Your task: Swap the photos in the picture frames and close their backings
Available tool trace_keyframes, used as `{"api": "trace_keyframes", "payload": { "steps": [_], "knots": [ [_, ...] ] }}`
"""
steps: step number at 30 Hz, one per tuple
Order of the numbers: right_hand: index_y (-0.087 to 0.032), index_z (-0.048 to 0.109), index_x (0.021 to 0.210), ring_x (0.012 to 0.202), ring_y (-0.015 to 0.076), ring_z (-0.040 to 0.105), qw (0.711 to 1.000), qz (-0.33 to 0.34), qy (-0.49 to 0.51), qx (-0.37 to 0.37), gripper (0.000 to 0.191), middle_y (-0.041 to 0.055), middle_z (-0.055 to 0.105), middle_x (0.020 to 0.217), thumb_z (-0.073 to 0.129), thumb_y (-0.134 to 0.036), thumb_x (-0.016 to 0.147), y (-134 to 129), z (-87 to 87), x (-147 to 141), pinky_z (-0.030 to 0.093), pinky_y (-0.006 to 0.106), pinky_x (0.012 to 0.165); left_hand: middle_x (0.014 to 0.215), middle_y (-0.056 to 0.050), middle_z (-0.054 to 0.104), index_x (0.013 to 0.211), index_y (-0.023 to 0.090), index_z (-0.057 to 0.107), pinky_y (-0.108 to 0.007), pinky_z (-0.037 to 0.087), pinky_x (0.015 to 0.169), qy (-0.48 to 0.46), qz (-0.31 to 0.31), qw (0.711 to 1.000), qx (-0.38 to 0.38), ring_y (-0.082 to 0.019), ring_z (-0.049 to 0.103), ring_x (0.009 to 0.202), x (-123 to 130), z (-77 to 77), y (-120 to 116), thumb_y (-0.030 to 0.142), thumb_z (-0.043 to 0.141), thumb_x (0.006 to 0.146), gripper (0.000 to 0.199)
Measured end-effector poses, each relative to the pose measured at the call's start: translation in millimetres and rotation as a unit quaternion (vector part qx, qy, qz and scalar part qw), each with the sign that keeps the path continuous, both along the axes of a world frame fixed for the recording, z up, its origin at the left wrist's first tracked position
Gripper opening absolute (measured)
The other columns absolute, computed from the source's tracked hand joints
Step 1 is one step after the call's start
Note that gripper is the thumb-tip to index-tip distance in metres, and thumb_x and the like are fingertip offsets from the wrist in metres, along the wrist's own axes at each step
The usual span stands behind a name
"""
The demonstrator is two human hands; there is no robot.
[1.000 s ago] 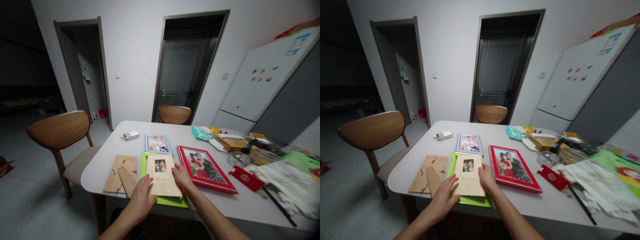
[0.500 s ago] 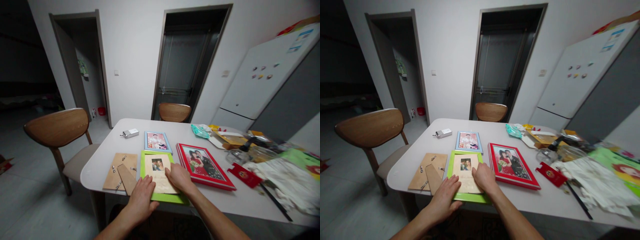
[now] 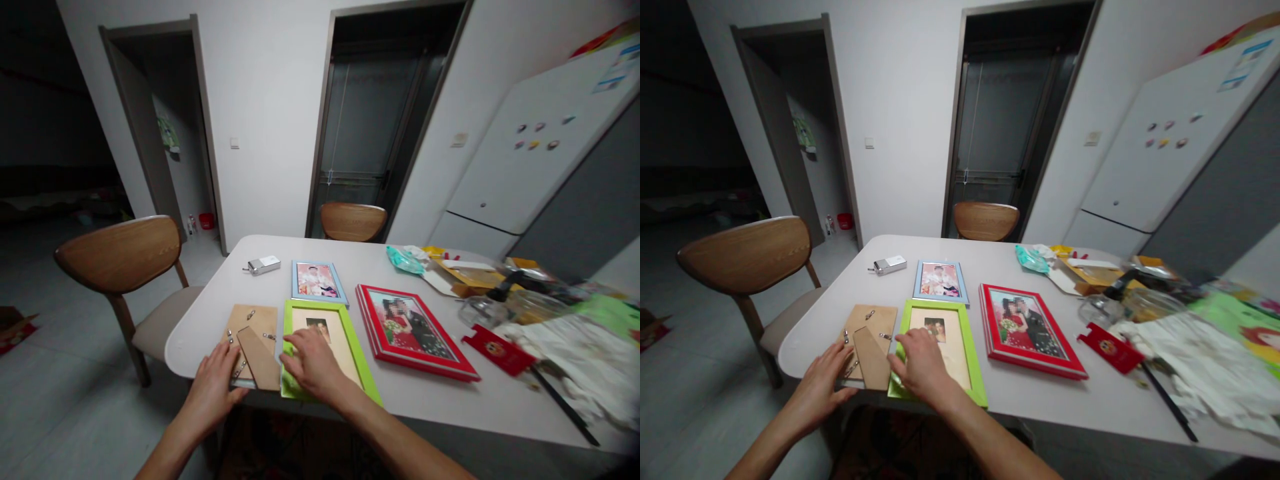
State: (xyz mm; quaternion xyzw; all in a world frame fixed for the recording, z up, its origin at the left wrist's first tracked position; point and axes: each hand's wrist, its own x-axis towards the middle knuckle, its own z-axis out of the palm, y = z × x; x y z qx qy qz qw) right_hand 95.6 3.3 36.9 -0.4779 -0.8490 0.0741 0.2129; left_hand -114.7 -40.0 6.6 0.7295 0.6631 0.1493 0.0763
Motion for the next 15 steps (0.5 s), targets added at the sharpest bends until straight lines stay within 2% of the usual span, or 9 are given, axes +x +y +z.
{"api": "trace_keyframes", "payload": {
  "steps": [2, 4, 8, 11, 15],
  "knots": [
    [-0.020, 0.053, 0.102, 0.089, 0.0211, 0.044, 0.999, 0.039, -0.016, 0.002, 0.040, 0.0076, 0.055, 0.091, 0.045, -0.047, 0.073, -8.4, -1.8, -22.2, 0.029, 0.035, 0.079, 0.127, -0.018, 0.038, 0.116, 0.010, 0.043, -0.042, 0.028, 0.097, -0.008, 0.010, 1.000, 0.025, -0.027, 0.033, 0.119, -16.5, -12.0, 1.8, 0.022, 0.058, 0.063, 0.056],
    [-0.020, 0.052, 0.101, 0.089, 0.0232, 0.043, 0.998, 0.052, -0.035, 0.000, 0.047, 0.0082, 0.053, 0.091, 0.051, -0.051, 0.067, -14.0, -7.2, -39.3, 0.027, 0.039, 0.080, 0.123, -0.016, 0.044, 0.111, 0.011, 0.047, -0.040, 0.032, 0.096, -0.023, 0.001, 0.998, 0.058, -0.026, 0.039, 0.115, -25.9, -23.0, 3.5, 0.023, 0.058, 0.063, 0.051],
    [-0.021, 0.050, 0.099, 0.087, 0.0218, 0.042, 0.999, 0.040, -0.001, -0.001, 0.038, 0.0073, 0.050, 0.092, 0.056, -0.032, 0.064, -17.3, -15.3, -53.4, 0.030, 0.037, 0.077, 0.112, -0.011, 0.054, 0.104, 0.017, 0.052, -0.041, 0.040, 0.089, -0.065, -0.024, 0.987, 0.142, -0.026, 0.049, 0.105, -32.2, -34.0, 8.1, 0.023, 0.063, 0.059, 0.047],
    [-0.022, 0.049, 0.103, 0.087, 0.0196, 0.042, 0.997, 0.042, 0.071, 0.004, 0.040, 0.0056, 0.047, 0.092, 0.053, -0.021, 0.063, -17.1, -8.9, -46.8, 0.033, 0.033, 0.075, 0.109, -0.011, 0.056, 0.102, 0.017, 0.053, -0.042, 0.043, 0.087, -0.091, -0.029, 0.977, 0.189, -0.026, 0.051, 0.102, -27.4, -28.5, 11.0, 0.027, 0.064, 0.060, 0.045],
    [-0.022, 0.051, 0.102, 0.091, 0.0197, 0.042, 0.990, 0.049, 0.128, 0.033, 0.039, 0.0056, 0.047, 0.097, 0.051, -0.017, 0.063, -18.8, 4.0, -15.5, 0.034, 0.035, 0.080, 0.116, -0.015, 0.050, 0.104, 0.015, 0.051, -0.043, 0.039, 0.090, -0.108, -0.058, 0.967, 0.222, -0.026, 0.046, 0.108, 1.2, -7.1, 11.2, 0.029, 0.064, 0.062, 0.046]
  ]
}}
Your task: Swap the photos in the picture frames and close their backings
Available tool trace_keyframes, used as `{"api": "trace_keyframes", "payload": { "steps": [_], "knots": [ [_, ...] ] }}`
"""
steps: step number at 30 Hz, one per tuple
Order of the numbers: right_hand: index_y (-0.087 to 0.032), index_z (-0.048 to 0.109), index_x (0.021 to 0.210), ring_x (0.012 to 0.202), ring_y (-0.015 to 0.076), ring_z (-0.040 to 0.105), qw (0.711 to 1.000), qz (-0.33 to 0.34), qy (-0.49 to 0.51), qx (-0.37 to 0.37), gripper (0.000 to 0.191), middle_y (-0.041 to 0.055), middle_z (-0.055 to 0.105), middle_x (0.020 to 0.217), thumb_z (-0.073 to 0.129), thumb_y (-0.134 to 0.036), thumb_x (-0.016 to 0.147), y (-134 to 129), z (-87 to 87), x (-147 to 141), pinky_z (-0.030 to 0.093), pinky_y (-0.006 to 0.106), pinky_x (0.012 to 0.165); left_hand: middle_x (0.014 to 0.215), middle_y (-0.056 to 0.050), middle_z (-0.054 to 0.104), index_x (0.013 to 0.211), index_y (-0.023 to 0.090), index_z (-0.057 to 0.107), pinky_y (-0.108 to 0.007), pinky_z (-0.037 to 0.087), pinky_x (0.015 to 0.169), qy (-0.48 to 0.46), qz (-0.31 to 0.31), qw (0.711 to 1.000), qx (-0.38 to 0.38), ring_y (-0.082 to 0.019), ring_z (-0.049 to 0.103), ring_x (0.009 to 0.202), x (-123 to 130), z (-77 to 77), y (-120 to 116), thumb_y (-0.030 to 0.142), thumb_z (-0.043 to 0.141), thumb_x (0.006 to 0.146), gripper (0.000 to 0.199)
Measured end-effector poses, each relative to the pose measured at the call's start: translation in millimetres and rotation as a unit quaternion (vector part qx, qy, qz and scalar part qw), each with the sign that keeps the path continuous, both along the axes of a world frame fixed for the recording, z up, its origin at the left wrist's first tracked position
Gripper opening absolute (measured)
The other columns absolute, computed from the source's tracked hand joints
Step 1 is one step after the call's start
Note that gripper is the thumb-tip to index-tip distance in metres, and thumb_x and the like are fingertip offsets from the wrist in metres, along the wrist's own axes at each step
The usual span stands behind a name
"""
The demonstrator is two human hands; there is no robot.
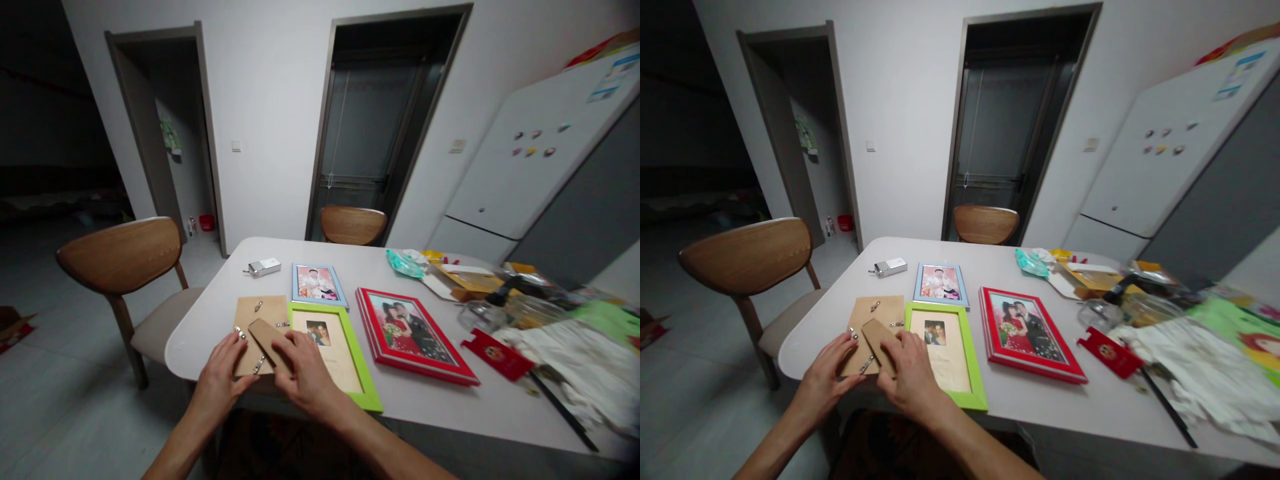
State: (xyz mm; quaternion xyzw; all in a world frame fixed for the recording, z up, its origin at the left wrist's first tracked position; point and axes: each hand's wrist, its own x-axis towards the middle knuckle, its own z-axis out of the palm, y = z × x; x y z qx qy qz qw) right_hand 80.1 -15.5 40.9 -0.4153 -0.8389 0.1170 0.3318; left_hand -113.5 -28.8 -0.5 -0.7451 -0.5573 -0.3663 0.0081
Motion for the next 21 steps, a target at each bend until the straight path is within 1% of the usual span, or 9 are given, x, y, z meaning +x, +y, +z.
{"api": "trace_keyframes", "payload": {
  "steps": [2, 4, 7, 9, 11, 14, 19, 21],
  "knots": [
    [-0.022, 0.052, 0.100, 0.094, 0.0201, 0.043, 1.000, -0.010, 0.011, 0.002, 0.037, 0.0064, 0.047, 0.100, 0.050, -0.018, 0.064, -2.8, 0.7, 23.4, 0.034, 0.036, 0.083, 0.117, -0.014, 0.049, 0.106, 0.016, 0.050, -0.043, 0.039, 0.091, -0.002, -0.030, 1.000, -0.004, -0.025, 0.044, 0.110, 22.8, 9.6, -0.6, 0.027, 0.064, 0.063, 0.046],
    [-0.021, 0.053, 0.100, 0.097, 0.0203, 0.043, 0.999, -0.032, 0.011, -0.010, 0.036, 0.0071, 0.048, 0.103, 0.048, -0.018, 0.065, -6.6, -2.9, 48.2, 0.035, 0.035, 0.085, 0.118, -0.013, 0.049, 0.107, 0.017, 0.049, -0.042, 0.038, 0.092, -0.002, -0.059, 0.998, -0.021, -0.025, 0.043, 0.111, 47.0, 14.9, -1.0, 0.024, 0.064, 0.064, 0.046],
    [-0.021, 0.054, 0.102, 0.101, 0.0207, 0.044, 0.997, -0.074, -0.004, -0.030, 0.036, 0.0077, 0.048, 0.106, 0.046, -0.020, 0.066, -12.2, -11.3, 80.0, 0.035, 0.035, 0.087, 0.118, -0.013, 0.049, 0.106, 0.016, 0.050, -0.042, 0.038, 0.093, 0.000, -0.091, 0.995, -0.049, -0.024, 0.042, 0.111, 77.9, 15.1, -0.5, 0.023, 0.065, 0.063, 0.046],
    [-0.020, 0.055, 0.101, 0.101, 0.0213, 0.044, 0.995, -0.092, -0.018, -0.040, 0.036, 0.0081, 0.049, 0.106, 0.045, -0.021, 0.066, -14.3, -16.5, 94.2, 0.035, 0.035, 0.088, 0.117, -0.013, 0.049, 0.106, 0.015, 0.049, -0.041, 0.037, 0.093, 0.005, -0.106, 0.992, -0.066, -0.024, 0.043, 0.111, 91.7, 12.5, 0.5, 0.024, 0.066, 0.062, 0.047],
    [-0.019, 0.056, 0.100, 0.100, 0.0215, 0.045, 0.993, -0.099, -0.031, -0.049, 0.036, 0.0088, 0.050, 0.105, 0.046, -0.021, 0.066, -14.7, -21.2, 102.5, 0.035, 0.036, 0.088, 0.117, -0.014, 0.050, 0.105, 0.014, 0.050, -0.041, 0.037, 0.093, 0.013, -0.114, 0.990, -0.084, -0.024, 0.043, 0.110, 99.7, 9.7, 1.6, 0.024, 0.066, 0.062, 0.047],
    [-0.017, 0.057, 0.100, 0.100, 0.0212, 0.044, 0.992, -0.106, -0.042, -0.049, 0.036, 0.0094, 0.051, 0.105, 0.046, -0.020, 0.065, -12.7, -29.3, 107.0, 0.034, 0.035, 0.089, 0.117, -0.015, 0.050, 0.105, 0.012, 0.050, -0.040, 0.036, 0.094, 0.027, -0.117, 0.986, -0.112, -0.025, 0.044, 0.110, 104.1, 7.0, 2.9, 0.024, 0.065, 0.063, 0.046],
    [-0.018, 0.056, 0.101, 0.099, 0.0205, 0.043, 0.993, -0.103, -0.055, -0.019, 0.036, 0.0088, 0.050, 0.105, 0.046, -0.019, 0.067, -7.5, -43.4, 105.7, 0.034, 0.035, 0.088, 0.117, -0.012, 0.051, 0.101, 0.014, 0.052, -0.041, 0.034, 0.095, 0.057, -0.126, 0.981, -0.134, -0.023, 0.044, 0.111, 105.0, 8.0, 1.7, 0.024, 0.058, 0.070, 0.034],
    [-0.019, 0.056, 0.101, 0.097, 0.0206, 0.043, 0.992, -0.103, -0.067, -0.004, 0.033, 0.0085, 0.050, 0.103, 0.046, -0.019, 0.069, -6.1, -45.9, 104.9, 0.034, 0.036, 0.086, 0.118, -0.013, 0.050, 0.101, 0.015, 0.052, -0.043, 0.031, 0.096, 0.073, -0.131, 0.978, -0.143, -0.024, 0.042, 0.113, 104.5, 8.8, 0.1, 0.028, 0.058, 0.070, 0.034]
  ]
}}
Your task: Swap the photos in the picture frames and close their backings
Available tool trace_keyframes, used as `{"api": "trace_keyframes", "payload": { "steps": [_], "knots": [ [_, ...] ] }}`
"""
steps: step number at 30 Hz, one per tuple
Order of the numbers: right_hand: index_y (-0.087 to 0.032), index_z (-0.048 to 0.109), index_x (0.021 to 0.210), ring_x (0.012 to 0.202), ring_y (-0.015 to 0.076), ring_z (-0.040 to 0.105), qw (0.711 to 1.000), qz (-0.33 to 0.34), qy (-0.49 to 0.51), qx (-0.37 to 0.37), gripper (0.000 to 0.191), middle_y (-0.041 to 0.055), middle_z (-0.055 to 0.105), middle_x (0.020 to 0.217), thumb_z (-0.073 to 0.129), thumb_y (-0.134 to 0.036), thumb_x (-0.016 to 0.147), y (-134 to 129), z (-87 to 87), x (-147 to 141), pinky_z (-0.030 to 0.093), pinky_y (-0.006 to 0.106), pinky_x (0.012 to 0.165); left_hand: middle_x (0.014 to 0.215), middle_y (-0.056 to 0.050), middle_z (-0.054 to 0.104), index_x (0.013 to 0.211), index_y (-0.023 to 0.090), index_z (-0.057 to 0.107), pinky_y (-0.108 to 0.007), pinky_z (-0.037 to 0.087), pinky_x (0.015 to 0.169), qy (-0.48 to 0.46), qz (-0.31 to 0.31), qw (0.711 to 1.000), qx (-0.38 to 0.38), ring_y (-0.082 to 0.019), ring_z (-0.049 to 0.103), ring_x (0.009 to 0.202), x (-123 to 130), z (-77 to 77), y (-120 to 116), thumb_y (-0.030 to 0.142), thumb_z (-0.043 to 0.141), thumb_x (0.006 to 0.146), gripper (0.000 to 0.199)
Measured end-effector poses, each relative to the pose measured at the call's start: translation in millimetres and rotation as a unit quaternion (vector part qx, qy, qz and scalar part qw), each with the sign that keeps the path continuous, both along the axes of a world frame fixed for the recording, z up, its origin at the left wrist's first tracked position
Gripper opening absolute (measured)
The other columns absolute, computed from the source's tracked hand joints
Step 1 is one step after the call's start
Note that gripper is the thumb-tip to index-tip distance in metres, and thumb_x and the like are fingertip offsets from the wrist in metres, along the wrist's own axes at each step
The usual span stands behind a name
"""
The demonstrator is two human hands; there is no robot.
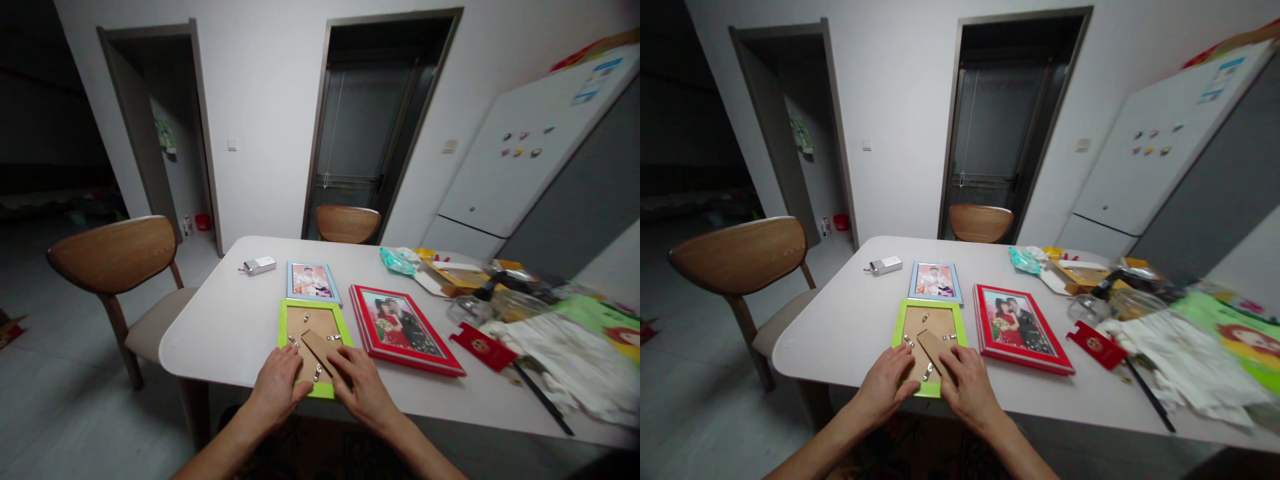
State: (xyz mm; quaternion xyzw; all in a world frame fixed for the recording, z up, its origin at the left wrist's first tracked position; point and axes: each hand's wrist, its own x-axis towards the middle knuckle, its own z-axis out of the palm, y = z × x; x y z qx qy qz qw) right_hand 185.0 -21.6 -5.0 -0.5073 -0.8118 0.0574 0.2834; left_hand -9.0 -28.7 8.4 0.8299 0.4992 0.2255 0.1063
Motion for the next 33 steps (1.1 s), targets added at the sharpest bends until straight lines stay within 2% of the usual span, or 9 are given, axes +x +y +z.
{"api": "trace_keyframes", "payload": {
  "steps": [5, 9, 13, 17, 21, 27, 29, 31, 33],
  "knots": [
    [-0.021, 0.057, 0.099, 0.095, 0.0196, 0.044, 1.000, 0.000, -0.019, 0.006, 0.028, 0.0075, 0.051, 0.102, 0.042, -0.022, 0.075, 5.2, 4.0, 1.4, 0.035, 0.035, 0.083, 0.124, -0.015, 0.044, 0.104, 0.015, 0.050, -0.047, 0.026, 0.097, 0.010, -0.018, 1.000, -0.009, -0.026, 0.035, 0.118, -5.0, -2.3, -2.1, 0.038, 0.059, 0.067, 0.045],
    [-0.016, 0.055, 0.102, 0.097, 0.0200, 0.042, 0.997, -0.059, -0.048, 0.004, 0.031, 0.0097, 0.049, 0.105, 0.040, -0.019, 0.074, 18.2, 10.4, 0.7, 0.032, 0.033, 0.085, 0.125, -0.016, 0.042, 0.105, 0.015, 0.048, -0.047, 0.025, 0.098, 0.012, -0.033, 0.999, -0.006, -0.026, 0.033, 0.119, -8.3, -5.9, -1.1, 0.037, 0.065, 0.061, 0.052],
    [-0.013, 0.057, 0.096, 0.092, 0.0208, 0.041, 0.988, -0.118, -0.099, -0.016, 0.028, 0.0106, 0.049, 0.098, 0.039, -0.023, 0.076, 32.0, 14.6, -6.9, 0.031, 0.032, 0.083, 0.125, -0.016, 0.042, 0.101, 0.016, 0.048, -0.047, 0.025, 0.098, 0.006, -0.038, 0.999, -0.008, -0.025, 0.033, 0.119, -8.5, -7.2, -0.4, 0.035, 0.064, 0.062, 0.046],
    [-0.012, 0.059, 0.084, 0.089, 0.0208, 0.040, 0.983, -0.137, -0.121, -0.030, 0.027, 0.0110, 0.049, 0.091, 0.037, -0.026, 0.078, 36.7, 15.9, -11.7, 0.029, 0.031, 0.082, 0.123, -0.015, 0.044, 0.095, 0.017, 0.050, -0.046, 0.025, 0.099, 0.005, -0.032, 0.999, -0.013, -0.025, 0.034, 0.118, -7.8, -6.5, -1.1, 0.035, 0.065, 0.061, 0.041],
    [-0.011, 0.059, 0.082, 0.089, 0.0202, 0.040, 0.986, -0.117, -0.119, -0.022, 0.028, 0.0109, 0.049, 0.091, 0.035, -0.026, 0.079, 34.8, 14.6, -10.3, 0.029, 0.030, 0.082, 0.122, -0.014, 0.046, 0.094, 0.016, 0.049, -0.043, 0.025, 0.100, 0.008, -0.024, 1.000, -0.015, -0.024, 0.035, 0.118, -7.6, -5.8, -2.6, 0.035, 0.066, 0.060, 0.042],
    [-0.011, 0.058, 0.087, 0.091, 0.0199, 0.042, 0.987, -0.108, -0.117, -0.030, 0.027, 0.0111, 0.050, 0.092, 0.036, -0.026, 0.079, 32.1, 13.7, -8.2, 0.030, 0.031, 0.084, 0.123, -0.014, 0.045, 0.091, 0.017, 0.049, -0.044, 0.025, 0.100, -0.001, -0.025, 1.000, -0.015, -0.024, 0.033, 0.119, -7.3, -6.2, -2.7, 0.033, 0.066, 0.061, 0.039],
    [-0.012, 0.057, 0.093, 0.094, 0.0210, 0.042, 0.989, -0.099, -0.106, -0.017, 0.028, 0.0117, 0.050, 0.099, 0.039, -0.026, 0.078, 27.8, 14.0, -8.9, 0.030, 0.034, 0.085, 0.123, -0.014, 0.045, 0.091, 0.017, 0.049, -0.044, 0.025, 0.099, -0.006, -0.026, 1.000, -0.015, -0.024, 0.033, 0.119, -7.2, -7.0, -2.3, 0.033, 0.066, 0.060, 0.039],
    [-0.017, 0.057, 0.097, 0.098, 0.0213, 0.041, 0.995, -0.054, -0.087, 0.003, 0.027, 0.0104, 0.048, 0.106, 0.041, -0.025, 0.077, 20.8, 15.1, -10.5, 0.031, 0.035, 0.085, 0.123, -0.014, 0.045, 0.090, 0.017, 0.050, -0.044, 0.025, 0.100, -0.009, -0.027, 0.999, -0.015, -0.024, 0.033, 0.119, -7.2, -8.2, -2.1, 0.033, 0.067, 0.060, 0.038],
    [-0.023, 0.060, 0.093, 0.098, 0.0198, 0.042, 0.997, 0.027, -0.068, 0.008, 0.024, 0.0071, 0.050, 0.105, 0.042, -0.024, 0.077, 13.0, 16.8, -12.6, 0.032, 0.035, 0.084, 0.124, -0.014, 0.044, 0.088, 0.017, 0.050, -0.043, 0.025, 0.100, -0.010, -0.027, 0.999, -0.014, -0.023, 0.033, 0.119, -7.3, -9.5, -2.3, 0.031, 0.067, 0.060, 0.036]
  ]
}}
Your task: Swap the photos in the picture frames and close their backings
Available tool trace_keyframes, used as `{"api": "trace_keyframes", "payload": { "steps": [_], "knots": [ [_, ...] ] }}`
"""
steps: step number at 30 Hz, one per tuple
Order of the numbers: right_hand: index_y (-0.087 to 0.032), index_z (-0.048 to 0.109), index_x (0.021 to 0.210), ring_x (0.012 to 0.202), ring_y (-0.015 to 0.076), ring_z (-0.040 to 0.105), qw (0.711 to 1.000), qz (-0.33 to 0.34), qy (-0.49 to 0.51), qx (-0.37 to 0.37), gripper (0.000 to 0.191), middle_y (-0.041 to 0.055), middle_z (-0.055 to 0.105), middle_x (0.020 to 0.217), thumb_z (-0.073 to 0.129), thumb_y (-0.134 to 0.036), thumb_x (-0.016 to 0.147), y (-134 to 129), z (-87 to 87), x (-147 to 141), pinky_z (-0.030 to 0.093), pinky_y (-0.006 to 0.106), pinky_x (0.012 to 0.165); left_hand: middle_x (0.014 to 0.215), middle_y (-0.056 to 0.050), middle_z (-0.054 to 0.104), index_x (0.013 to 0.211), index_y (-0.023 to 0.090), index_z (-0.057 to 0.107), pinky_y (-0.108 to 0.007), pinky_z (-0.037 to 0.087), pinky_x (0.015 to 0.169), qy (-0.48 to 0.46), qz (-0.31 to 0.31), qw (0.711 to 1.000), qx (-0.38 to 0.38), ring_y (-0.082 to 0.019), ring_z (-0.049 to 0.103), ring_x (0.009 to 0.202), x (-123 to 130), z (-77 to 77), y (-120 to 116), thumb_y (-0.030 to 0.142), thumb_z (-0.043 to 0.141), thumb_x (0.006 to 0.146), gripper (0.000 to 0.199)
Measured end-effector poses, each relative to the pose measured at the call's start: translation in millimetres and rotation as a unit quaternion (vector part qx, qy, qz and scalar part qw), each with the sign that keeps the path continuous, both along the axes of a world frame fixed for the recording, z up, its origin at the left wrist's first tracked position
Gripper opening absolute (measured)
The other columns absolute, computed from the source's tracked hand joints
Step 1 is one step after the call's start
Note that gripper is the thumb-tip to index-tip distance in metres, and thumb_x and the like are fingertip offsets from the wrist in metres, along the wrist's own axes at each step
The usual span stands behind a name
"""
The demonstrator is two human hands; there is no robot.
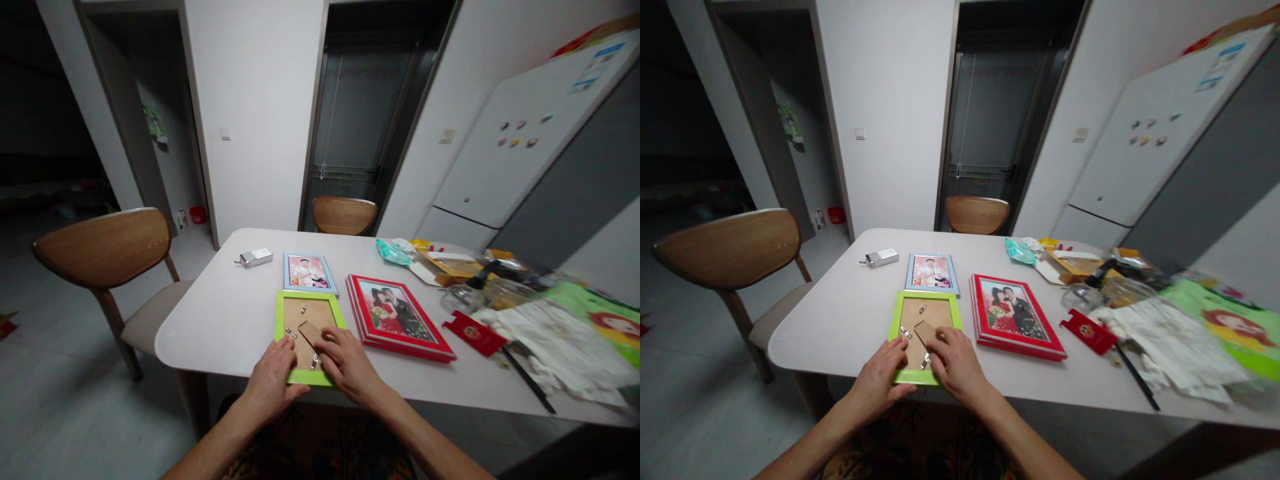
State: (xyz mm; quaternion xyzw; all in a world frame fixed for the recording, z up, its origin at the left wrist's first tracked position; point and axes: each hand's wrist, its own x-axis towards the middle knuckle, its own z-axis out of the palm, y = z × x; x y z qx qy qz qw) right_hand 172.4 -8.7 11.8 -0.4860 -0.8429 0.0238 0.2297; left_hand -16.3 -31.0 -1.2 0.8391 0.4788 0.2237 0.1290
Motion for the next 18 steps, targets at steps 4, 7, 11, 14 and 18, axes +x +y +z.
{"api": "trace_keyframes", "payload": {
  "steps": [4, 7, 11, 14, 18],
  "knots": [
    [-0.029, 0.064, 0.084, 0.093, 0.0173, 0.045, 0.995, 0.099, 0.018, -0.026, 0.020, 0.0036, 0.054, 0.096, 0.045, -0.025, 0.077, -9.9, 3.2, -3.4, 0.035, 0.033, 0.079, 0.124, -0.013, 0.044, 0.086, 0.017, 0.050, -0.043, 0.024, 0.100, 0.003, 0.000, 1.000, 0.002, -0.023, 0.032, 0.120, -0.5, -1.8, -0.3, 0.030, 0.067, 0.060, 0.033],
    [-0.028, 0.064, 0.083, 0.096, 0.0176, 0.043, 0.994, 0.099, 0.023, -0.026, 0.020, 0.0036, 0.053, 0.098, 0.047, -0.023, 0.075, -12.4, 4.0, -3.9, 0.034, 0.034, 0.081, 0.123, -0.014, 0.045, 0.085, 0.016, 0.051, -0.042, 0.025, 0.101, 0.007, 0.002, 1.000, 0.005, -0.023, 0.033, 0.119, -0.5, -1.7, -0.1, 0.029, 0.068, 0.059, 0.033],
    [-0.027, 0.064, 0.081, 0.098, 0.0177, 0.043, 0.995, 0.094, 0.025, -0.031, 0.019, 0.0030, 0.053, 0.100, 0.047, -0.022, 0.075, -13.5, 5.0, -2.9, 0.033, 0.034, 0.082, 0.123, -0.014, 0.045, 0.086, 0.015, 0.052, -0.041, 0.026, 0.100, 0.010, 0.007, 1.000, 0.006, -0.023, 0.035, 0.118, 0.3, -0.5, -0.2, 0.028, 0.070, 0.057, 0.036],
    [-0.026, 0.064, 0.086, 0.092, 0.0167, 0.045, 0.995, 0.087, 0.031, -0.045, 0.022, 0.0032, 0.054, 0.097, 0.044, -0.024, 0.078, -7.9, 5.5, -4.7, 0.034, 0.032, 0.080, 0.122, -0.014, 0.046, 0.087, 0.015, 0.052, -0.041, 0.027, 0.100, 0.007, 0.011, 1.000, 0.004, -0.024, 0.036, 0.117, 0.7, -0.6, -0.5, 0.028, 0.070, 0.056, 0.038],
    [-0.021, 0.061, 0.093, 0.085, 0.0160, 0.046, 0.997, 0.039, 0.041, -0.045, 0.027, 0.0054, 0.056, 0.091, 0.037, -0.025, 0.081, 10.6, 3.9, -18.5, 0.034, 0.030, 0.077, 0.119, -0.014, 0.049, 0.091, 0.015, 0.052, -0.042, 0.027, 0.099, -0.008, 0.012, 1.000, 0.007, -0.024, 0.038, 0.116, 0.3, -3.0, -0.8, 0.028, 0.070, 0.056, 0.041]
  ]
}}
